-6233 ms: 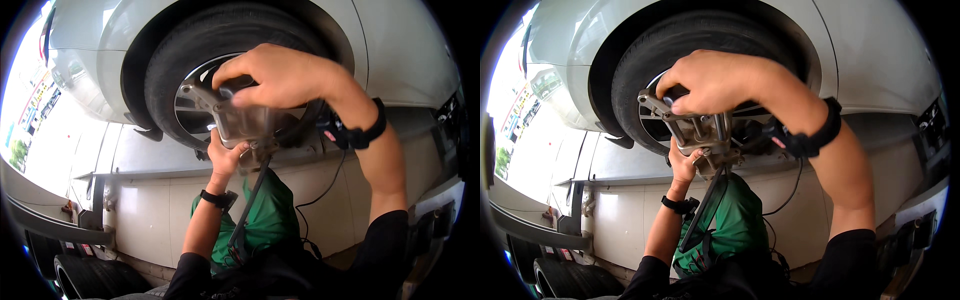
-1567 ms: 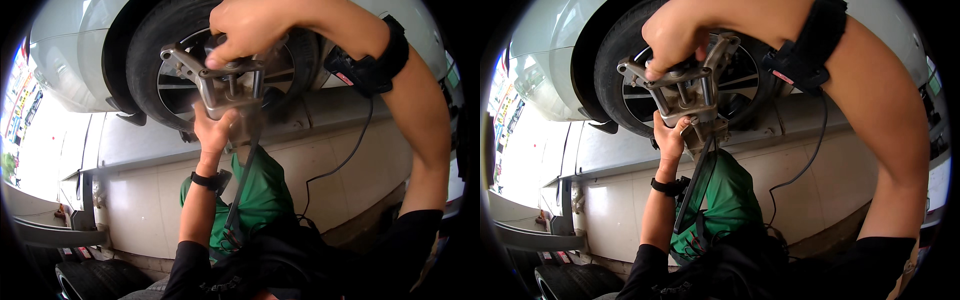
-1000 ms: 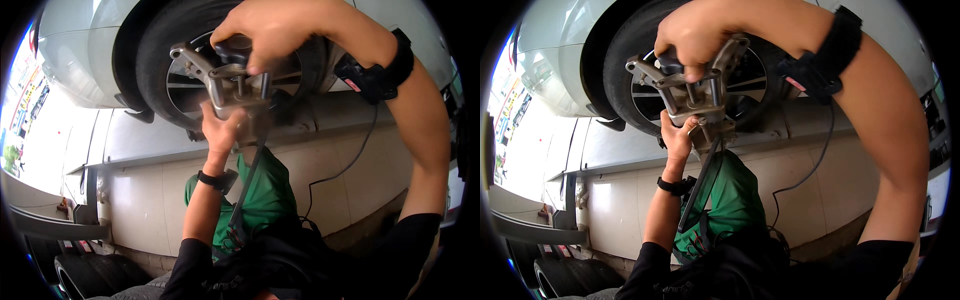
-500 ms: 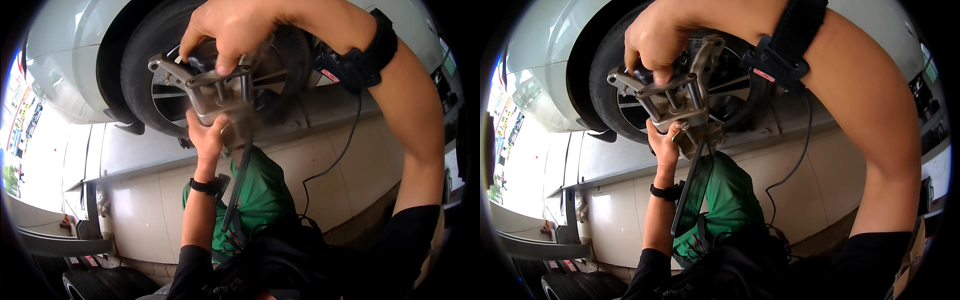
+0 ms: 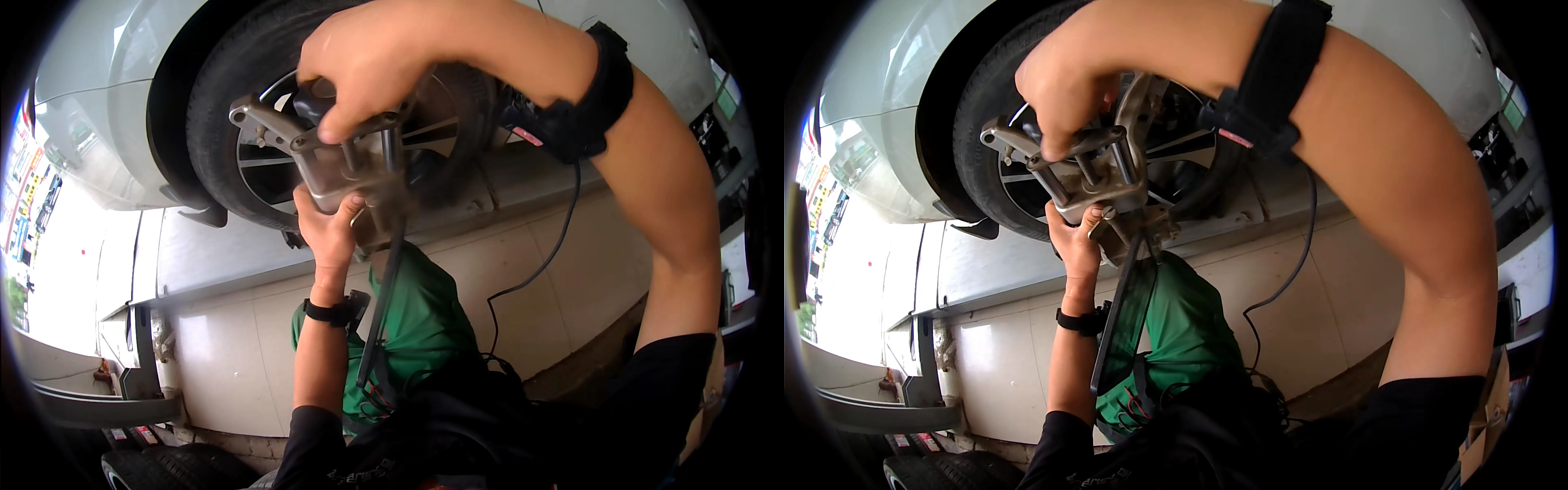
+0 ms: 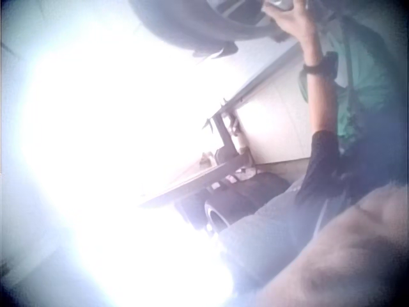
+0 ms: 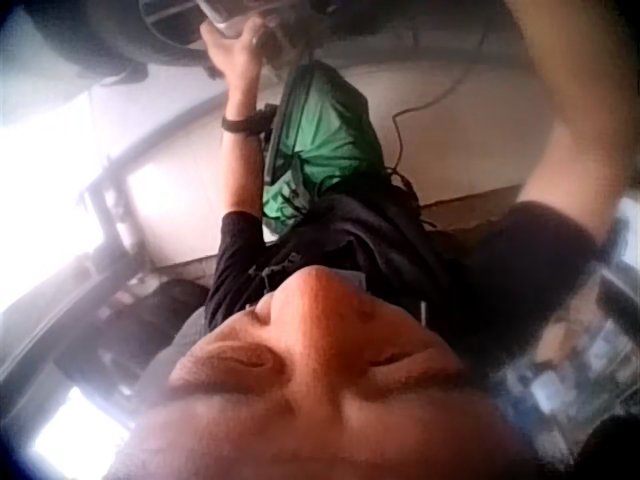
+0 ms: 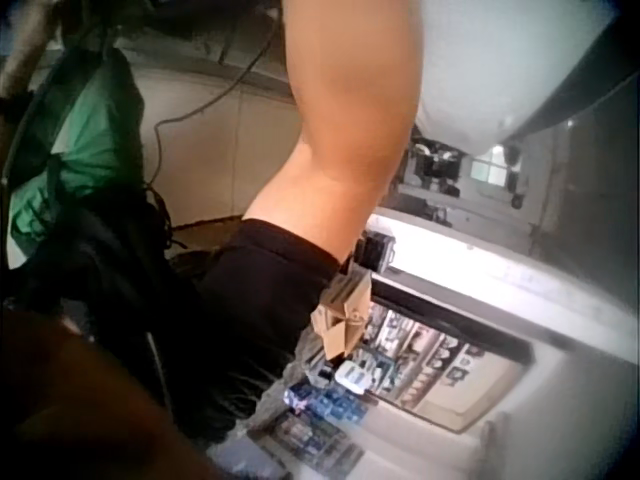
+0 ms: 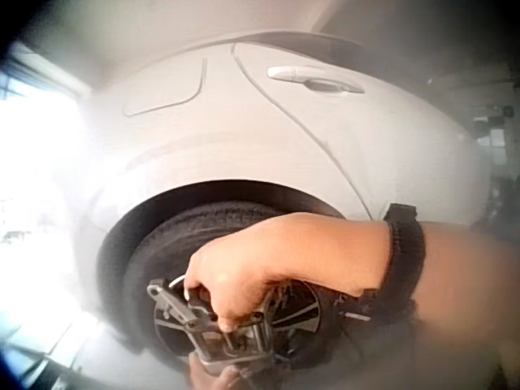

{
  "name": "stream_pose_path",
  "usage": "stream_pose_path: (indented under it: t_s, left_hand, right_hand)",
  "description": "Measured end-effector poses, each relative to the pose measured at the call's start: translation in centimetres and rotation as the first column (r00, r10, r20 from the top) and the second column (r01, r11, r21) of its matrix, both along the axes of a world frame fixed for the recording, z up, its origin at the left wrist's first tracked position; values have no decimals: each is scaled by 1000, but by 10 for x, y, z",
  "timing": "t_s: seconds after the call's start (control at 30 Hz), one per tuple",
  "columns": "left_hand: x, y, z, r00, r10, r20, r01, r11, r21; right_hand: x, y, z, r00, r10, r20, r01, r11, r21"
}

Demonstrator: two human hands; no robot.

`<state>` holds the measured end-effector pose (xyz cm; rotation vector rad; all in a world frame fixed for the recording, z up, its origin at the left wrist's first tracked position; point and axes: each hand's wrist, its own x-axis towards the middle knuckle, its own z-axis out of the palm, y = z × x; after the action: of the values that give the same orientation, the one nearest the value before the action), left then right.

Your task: The person attaches a wheel alignment sensor to a car tire rim by turning a knob and monitors data on a handheld tablet.

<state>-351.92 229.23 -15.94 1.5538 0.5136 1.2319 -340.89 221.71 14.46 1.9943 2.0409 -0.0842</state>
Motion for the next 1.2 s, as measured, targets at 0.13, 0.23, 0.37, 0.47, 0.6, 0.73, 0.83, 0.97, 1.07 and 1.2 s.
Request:
stream_pose_path:
  t_s: [0.13,0.23,0.37,0.47,0.6,0.73,0.83,0.97,1.07,1.2]
  left_hand:
    - [2,3,-8,998,-7,59,6,1000,19]
    - [2,5,-9,996,-24,91,22,999,25]
    - [3,2,-4,998,19,53,-22,998,62]
    - [6,1,-4,995,-23,96,19,999,33]
    - [6,-1,-5,991,-48,122,44,998,35]
    - [6,-3,-2,988,-72,137,70,997,19]
    - [8,-6,3,988,-73,138,73,997,8]
    - [13,-6,9,978,-72,194,69,997,21]
    - [13,-3,11,978,-69,197,72,997,-8]
    - [13,4,9,985,-66,157,75,996,-49]
  right_hand:
    - [-7,-23,8,967,23,-252,9,992,126]
    - [14,-16,-10,982,-51,-184,88,975,204]
    - [3,-18,-2,990,-130,-44,136,977,162]
    - [1,-20,4,999,-23,-34,27,993,113]
    - [31,-19,-9,912,231,-338,-166,964,210]
    - [53,-23,-23,812,350,-468,-107,877,469]
    - [82,-18,-44,817,438,-375,85,552,830]
    - [107,-24,-70,877,359,-320,204,326,923]
    - [114,-19,-90,916,364,-168,126,137,983]
    - [127,-3,-95,924,371,-92,107,-20,994]
